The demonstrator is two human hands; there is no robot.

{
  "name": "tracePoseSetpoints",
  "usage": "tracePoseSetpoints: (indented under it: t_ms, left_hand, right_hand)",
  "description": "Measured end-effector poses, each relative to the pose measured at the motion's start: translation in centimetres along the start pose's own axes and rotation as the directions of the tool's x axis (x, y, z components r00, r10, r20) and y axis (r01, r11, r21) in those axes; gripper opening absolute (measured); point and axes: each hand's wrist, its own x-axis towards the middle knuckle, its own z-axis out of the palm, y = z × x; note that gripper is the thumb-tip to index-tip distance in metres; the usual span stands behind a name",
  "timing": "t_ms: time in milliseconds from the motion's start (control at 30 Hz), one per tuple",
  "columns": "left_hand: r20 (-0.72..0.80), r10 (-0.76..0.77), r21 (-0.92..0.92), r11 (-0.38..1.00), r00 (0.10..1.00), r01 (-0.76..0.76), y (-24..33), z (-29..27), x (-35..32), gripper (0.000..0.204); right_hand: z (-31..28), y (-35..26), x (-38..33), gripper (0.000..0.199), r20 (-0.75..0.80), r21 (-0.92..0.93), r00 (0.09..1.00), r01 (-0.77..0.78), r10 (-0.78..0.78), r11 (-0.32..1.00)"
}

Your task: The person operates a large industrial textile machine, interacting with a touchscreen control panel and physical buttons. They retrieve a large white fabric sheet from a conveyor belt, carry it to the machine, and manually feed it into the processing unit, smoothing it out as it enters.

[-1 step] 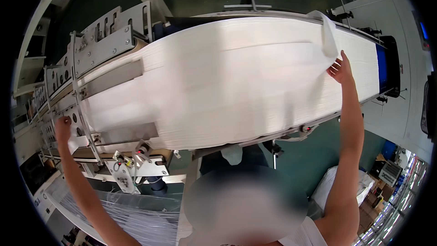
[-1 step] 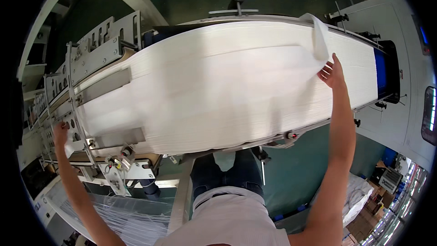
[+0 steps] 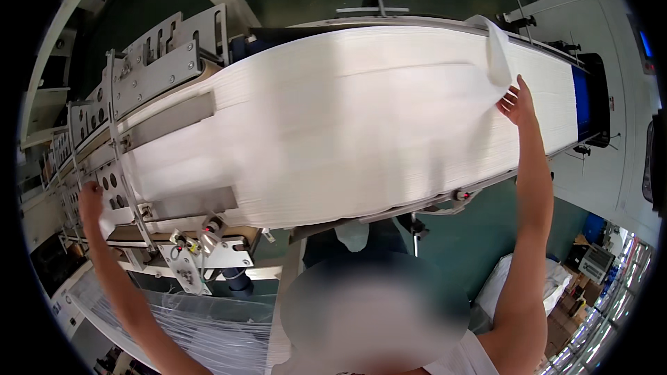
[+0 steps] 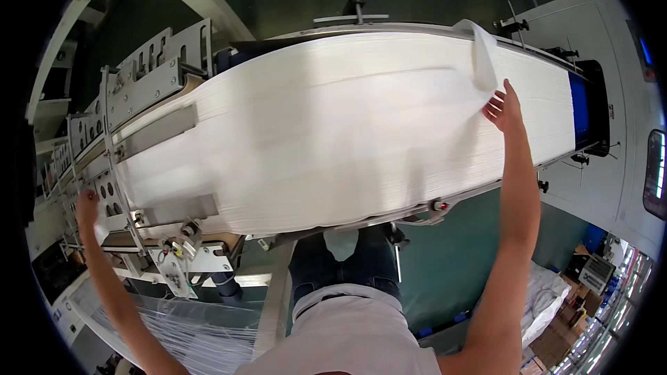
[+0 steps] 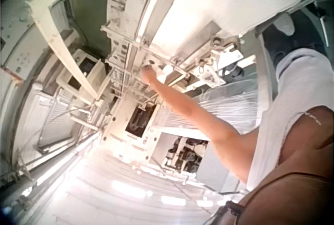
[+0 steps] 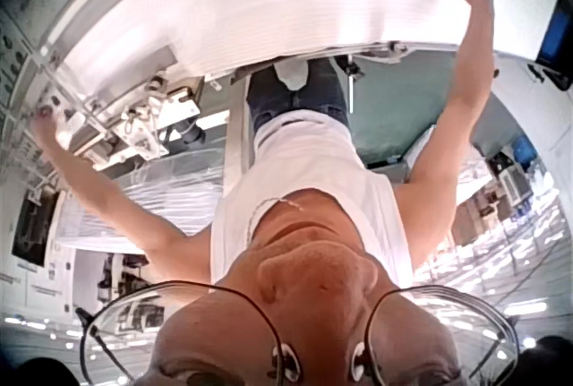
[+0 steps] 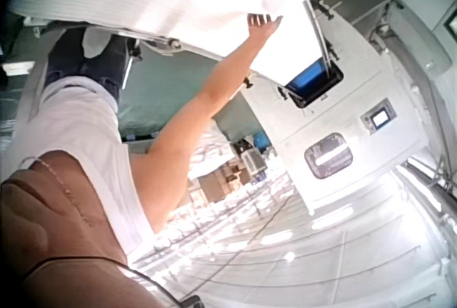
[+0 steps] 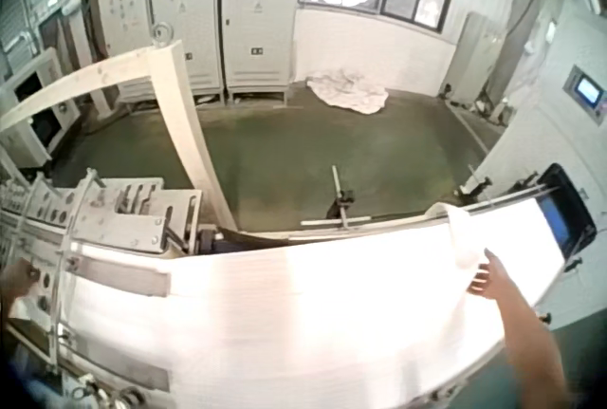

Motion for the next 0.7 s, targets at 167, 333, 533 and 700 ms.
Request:
tracePoseSetpoints:
  t_ms: [167, 333, 533, 700]
  left_hand:
    - [-0.302, -0.088, 0.178, 0.973, 0.949, 0.147, 2.2, -11.8, -9.3, 0.025]
    - [-0.42, 0.159, 0.048, 0.987, 0.894, -0.153, 29.9, -19.9, -24.1, 0.021]
    - [-0.125, 0.498, -0.049, 0.861, 0.858, -0.506, 53.3, -7.5, -30.6, 0.042]
    - [-0.045, 0.311, -0.025, 0.949, 0.949, -0.313, 62.1, -3.6, -30.3, 0.059]
  right_hand:
    - [-0.8, -1.9, 3.1, 0.048, -0.078, -0.196, 0.906, 0.395, -0.416, 0.898]
    - [0.2, -5.5, 4.3, 0.032, 0.204, -0.388, 0.499, 0.831, -0.842, 0.399]
    - [3.7, -6.2, 0.0, 0.03, 0.71, -0.217, 0.258, 0.965, -0.656, 0.145]
    - [5.0, -7.5, -0.6, 0.033, 0.869, -0.226, 0.224, 0.973, -0.441, 0.05]
